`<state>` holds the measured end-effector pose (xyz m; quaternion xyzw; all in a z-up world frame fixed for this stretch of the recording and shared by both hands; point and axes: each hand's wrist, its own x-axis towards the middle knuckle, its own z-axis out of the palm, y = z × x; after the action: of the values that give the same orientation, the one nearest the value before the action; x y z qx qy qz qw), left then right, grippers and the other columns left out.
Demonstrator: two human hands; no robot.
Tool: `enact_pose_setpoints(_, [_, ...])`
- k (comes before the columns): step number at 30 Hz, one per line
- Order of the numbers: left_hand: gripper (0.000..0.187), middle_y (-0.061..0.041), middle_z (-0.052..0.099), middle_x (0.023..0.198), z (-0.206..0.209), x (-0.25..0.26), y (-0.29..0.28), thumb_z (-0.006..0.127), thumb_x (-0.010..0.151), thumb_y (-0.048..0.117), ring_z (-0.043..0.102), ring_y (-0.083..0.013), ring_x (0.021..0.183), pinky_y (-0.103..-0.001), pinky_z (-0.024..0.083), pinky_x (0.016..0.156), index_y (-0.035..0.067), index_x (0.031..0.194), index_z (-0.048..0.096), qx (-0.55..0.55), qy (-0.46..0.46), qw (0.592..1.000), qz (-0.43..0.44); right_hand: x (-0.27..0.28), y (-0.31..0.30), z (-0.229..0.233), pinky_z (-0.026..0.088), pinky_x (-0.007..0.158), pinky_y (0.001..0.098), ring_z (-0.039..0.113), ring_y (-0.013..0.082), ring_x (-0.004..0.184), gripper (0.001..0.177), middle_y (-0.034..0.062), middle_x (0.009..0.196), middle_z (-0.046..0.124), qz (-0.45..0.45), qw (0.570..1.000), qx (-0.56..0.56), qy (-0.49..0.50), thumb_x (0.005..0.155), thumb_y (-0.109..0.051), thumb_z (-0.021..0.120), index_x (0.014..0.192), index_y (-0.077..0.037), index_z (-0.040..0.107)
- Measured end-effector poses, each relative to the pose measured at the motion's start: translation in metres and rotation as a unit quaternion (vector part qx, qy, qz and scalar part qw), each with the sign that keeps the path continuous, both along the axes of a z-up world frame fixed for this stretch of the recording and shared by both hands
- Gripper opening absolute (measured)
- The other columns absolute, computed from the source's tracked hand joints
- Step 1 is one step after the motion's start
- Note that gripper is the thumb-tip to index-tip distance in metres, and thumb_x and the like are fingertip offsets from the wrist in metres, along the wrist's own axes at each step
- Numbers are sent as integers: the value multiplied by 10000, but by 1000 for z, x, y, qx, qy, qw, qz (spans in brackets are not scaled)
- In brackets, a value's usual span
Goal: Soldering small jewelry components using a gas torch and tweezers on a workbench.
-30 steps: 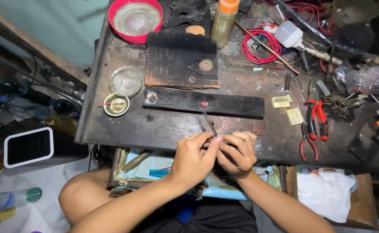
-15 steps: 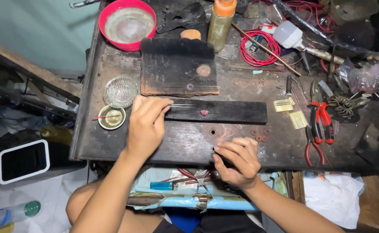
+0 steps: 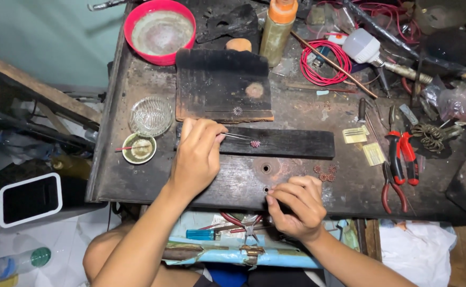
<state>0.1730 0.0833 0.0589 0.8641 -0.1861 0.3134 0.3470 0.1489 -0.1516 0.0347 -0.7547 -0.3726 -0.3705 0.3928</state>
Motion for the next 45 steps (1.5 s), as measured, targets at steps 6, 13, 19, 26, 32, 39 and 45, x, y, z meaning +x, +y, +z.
enact_pose_setpoints(6, [95, -148, 618, 983, -6, -1, 0, 527, 1024, -61, 470, -298, 866, -371, 400, 768, -44, 1035, 619, 2, 9, 1000, 4, -1, 0, -1, 399, 774, 312, 621, 197, 705, 191, 28, 720, 700, 0, 1000, -2, 5, 886, -130, 703, 705, -71, 712])
enact_pose_setpoints(13, [118, -133, 623, 993, -10, 0, 0, 516, 1026, -31, 475, -289, 889, -368, 412, 771, -37, 1021, 633, -6, 29, 1000, 4, -2, 0, -2, 395, 775, 311, 623, 196, 699, 191, 25, 715, 701, -2, 1000, -5, 11, 882, -127, 709, 698, -74, 706])
enact_pose_setpoints(19, [113, -129, 592, 965, -8, -2, -4, 525, 1001, -63, 476, -283, 865, -359, 410, 745, -33, 987, 634, -18, 15, 1000, 7, -2, 0, -3, 400, 764, 313, 620, 195, 691, 190, 30, 706, 700, -2, 1000, 0, 7, 878, -122, 711, 695, -70, 704])
enact_pose_setpoints(26, [131, -110, 544, 846, -7, -15, -15, 567, 998, -6, 528, -227, 776, -334, 437, 658, -43, 998, 693, -84, 1, 995, 47, -3, 1, -1, 410, 767, 313, 635, 207, 706, 173, 41, 731, 707, -3, 1000, 19, 4, 886, -128, 706, 728, -57, 705])
enact_pose_setpoints(32, [182, -118, 720, 857, -5, -40, -37, 625, 969, 62, 665, -188, 724, -295, 538, 591, -40, 1045, 755, -154, 78, 979, 110, -3, -1, -2, 460, 746, 323, 655, 221, 725, 145, 80, 778, 718, -2, 999, 32, 13, 892, -118, 699, 777, -32, 717])
enact_pose_setpoints(39, [122, -101, 712, 840, -25, -58, -72, 644, 961, 53, 662, -194, 643, -322, 561, 608, 3, 1002, 748, -143, 49, 974, 169, -17, 4, 21, 606, 752, 338, 724, 262, 782, 85, 137, 878, 757, 19, 990, 43, 132, 914, -20, 672, 908, 41, 731])
enact_pose_setpoints(45, [104, -141, 685, 863, -37, -66, -82, 663, 973, 22, 689, -291, 657, -348, 560, 540, -49, 1034, 710, -66, -14, 981, 183, -23, 4, 26, 601, 753, 283, 747, 199, 781, 85, 95, 863, 771, -8, 980, 17, 198, 922, -43, 679, 890, -14, 753])
